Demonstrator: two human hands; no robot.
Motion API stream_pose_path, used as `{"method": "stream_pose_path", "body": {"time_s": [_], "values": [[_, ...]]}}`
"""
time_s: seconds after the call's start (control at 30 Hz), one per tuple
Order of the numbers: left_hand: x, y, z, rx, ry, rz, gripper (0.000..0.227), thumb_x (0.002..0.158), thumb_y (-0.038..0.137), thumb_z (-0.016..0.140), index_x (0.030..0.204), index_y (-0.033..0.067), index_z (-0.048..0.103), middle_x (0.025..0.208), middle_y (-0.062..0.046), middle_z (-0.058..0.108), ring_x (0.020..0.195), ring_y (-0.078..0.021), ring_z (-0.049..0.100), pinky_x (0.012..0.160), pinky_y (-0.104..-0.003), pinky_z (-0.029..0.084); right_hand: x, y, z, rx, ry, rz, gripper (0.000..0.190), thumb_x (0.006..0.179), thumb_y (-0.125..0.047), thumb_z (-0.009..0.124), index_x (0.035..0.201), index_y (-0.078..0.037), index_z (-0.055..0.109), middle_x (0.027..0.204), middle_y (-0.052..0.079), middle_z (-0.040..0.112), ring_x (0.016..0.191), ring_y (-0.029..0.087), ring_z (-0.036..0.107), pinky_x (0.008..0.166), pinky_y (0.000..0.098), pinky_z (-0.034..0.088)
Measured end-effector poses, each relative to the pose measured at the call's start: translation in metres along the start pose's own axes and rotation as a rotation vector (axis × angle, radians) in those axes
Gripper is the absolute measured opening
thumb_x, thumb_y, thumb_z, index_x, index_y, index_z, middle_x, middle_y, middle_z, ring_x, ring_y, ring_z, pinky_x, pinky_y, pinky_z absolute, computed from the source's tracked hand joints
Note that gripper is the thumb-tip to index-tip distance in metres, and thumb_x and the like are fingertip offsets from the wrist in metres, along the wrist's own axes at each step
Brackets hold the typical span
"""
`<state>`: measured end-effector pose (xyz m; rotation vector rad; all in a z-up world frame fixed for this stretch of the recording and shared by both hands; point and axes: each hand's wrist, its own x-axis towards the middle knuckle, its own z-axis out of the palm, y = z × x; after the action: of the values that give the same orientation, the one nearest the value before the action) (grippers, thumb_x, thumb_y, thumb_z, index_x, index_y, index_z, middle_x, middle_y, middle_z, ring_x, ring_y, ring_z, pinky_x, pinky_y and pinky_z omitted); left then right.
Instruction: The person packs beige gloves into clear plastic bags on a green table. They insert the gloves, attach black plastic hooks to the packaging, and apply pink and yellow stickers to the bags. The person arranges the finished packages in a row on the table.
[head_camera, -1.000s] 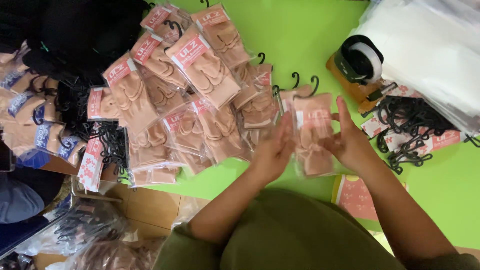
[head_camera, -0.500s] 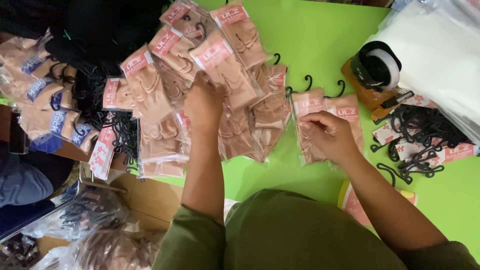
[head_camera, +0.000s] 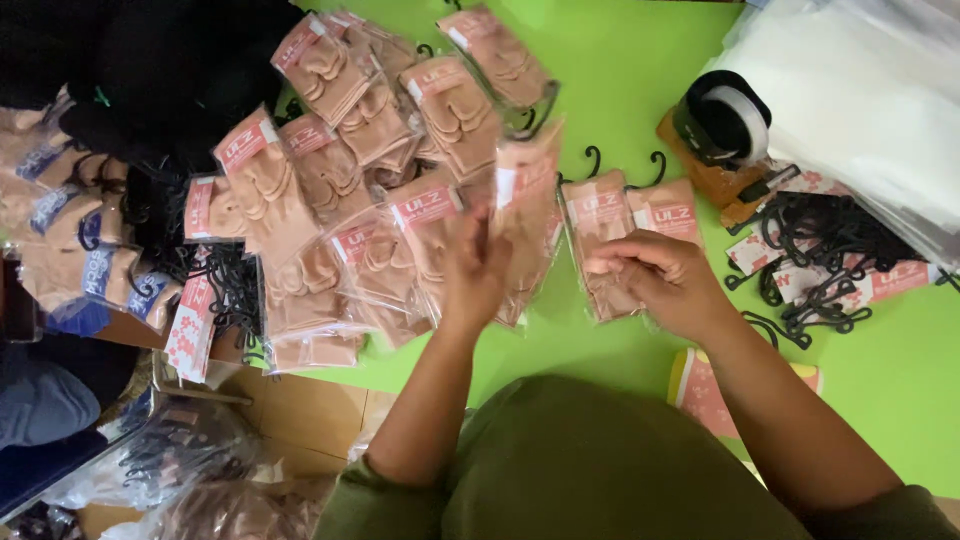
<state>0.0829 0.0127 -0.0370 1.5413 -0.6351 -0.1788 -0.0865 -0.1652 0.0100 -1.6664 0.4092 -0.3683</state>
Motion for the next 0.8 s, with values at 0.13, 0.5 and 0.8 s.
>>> {"method": "stream_pose_path", "body": {"time_s": [0.13,0.5,0.8], "values": [[-0.038,-0.025,0.033,-0.541,-0.161,-0.359,0.031,0.100,0.002,0.061,0.130,0.0054,0.058,0.111,-0.011,0.071,0.106,-0.0188,0.068,0.097,-0.036,0.054,0.003,-0.039,0.008,-0.122,-0.077,0.007,0.060,0.091,0.003,0.063,0.149,-0.004,0.049,0.082,0.015,0.071,0.059,0.020,0.064,0.054,0.0343,0.053],[-0.055,-0.018,0.076,-0.725,-0.062,-0.415,0.052,0.103,0.000,0.057,0.152,0.0069,0.042,0.130,-0.014,0.068,0.113,-0.0193,0.067,0.095,-0.036,0.059,-0.001,-0.042,0.014,-0.639,-0.056,0.187,0.081,0.092,-0.014,0.062,0.165,-0.019,0.026,0.100,0.011,0.076,0.087,0.038,0.071,0.083,0.0531,0.055],[-0.030,-0.020,0.093,-0.478,-0.165,-0.370,0.051,0.103,0.006,0.061,0.151,-0.0005,0.045,0.135,-0.020,0.063,0.116,-0.0210,0.059,0.102,-0.043,0.053,-0.003,-0.022,-0.027,-0.810,0.043,0.308,0.110,0.081,-0.047,0.081,0.167,-0.012,0.020,0.120,0.025,0.069,0.094,0.051,0.071,0.084,0.0642,0.055]]}}
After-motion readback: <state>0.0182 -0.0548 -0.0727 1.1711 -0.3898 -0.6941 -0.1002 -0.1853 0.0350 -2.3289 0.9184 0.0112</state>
